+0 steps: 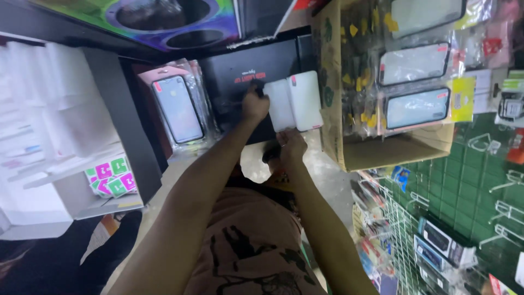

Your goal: The person organizes various phone accessories by picking up screen protectors, cases, and small cleaning kits from a large white box and placing them onto a black surface or into a smaller cardboard box.

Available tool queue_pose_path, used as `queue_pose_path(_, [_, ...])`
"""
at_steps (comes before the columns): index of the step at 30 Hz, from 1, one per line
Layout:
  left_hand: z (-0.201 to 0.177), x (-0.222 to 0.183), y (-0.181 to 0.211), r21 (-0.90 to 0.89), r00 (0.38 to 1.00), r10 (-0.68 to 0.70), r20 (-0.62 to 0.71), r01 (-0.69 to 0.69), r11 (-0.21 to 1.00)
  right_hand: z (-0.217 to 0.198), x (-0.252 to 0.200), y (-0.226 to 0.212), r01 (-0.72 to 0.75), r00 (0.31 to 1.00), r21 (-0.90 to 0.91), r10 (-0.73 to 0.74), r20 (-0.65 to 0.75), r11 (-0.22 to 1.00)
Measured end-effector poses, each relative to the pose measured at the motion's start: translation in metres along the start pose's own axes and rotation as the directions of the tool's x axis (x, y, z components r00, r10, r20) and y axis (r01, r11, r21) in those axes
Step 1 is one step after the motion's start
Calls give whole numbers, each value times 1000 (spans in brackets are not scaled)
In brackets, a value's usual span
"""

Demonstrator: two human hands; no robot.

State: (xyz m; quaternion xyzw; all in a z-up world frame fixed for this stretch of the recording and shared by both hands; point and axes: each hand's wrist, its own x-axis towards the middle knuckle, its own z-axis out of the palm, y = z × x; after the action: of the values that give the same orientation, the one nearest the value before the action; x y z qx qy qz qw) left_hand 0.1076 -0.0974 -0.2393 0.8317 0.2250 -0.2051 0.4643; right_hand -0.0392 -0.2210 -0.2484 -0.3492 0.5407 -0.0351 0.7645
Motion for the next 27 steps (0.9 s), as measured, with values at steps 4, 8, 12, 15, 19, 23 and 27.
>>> queue_pose_path(4, [13,7,13,81,995,99,0,-98,992,-4,-17,5,33,996,-116,-43,-81,993])
queue_pose_path(8, [19,9,21,76,991,135,-5,-134,988,-12,-4,14,-8,1000,107,5,28,994])
queue_pose_path(12, [25,13,14,165,971,239,14,-238,957,6,-8,-2,8,1000,66,-10,20,998])
queue_pose_path(15, [18,9,21,185,983,164,82,-176,967,-23,15,14,505,840,-508,-260,477,698])
queue_pose_path(19, [14,8,27,229,985,128,111,-151,962,29,-28,-17,-27,998,-186,16,-62,982])
queue_pose_path(23, [7,-8,38,210,995,9,103,-30,977,43,-38,-19,-41,992,-112,28,-122,993])
queue_pose_path(27, [17,-16,32,148,996,36,86,-48,988,6,6,13,29,988,-33,-24,154,999])
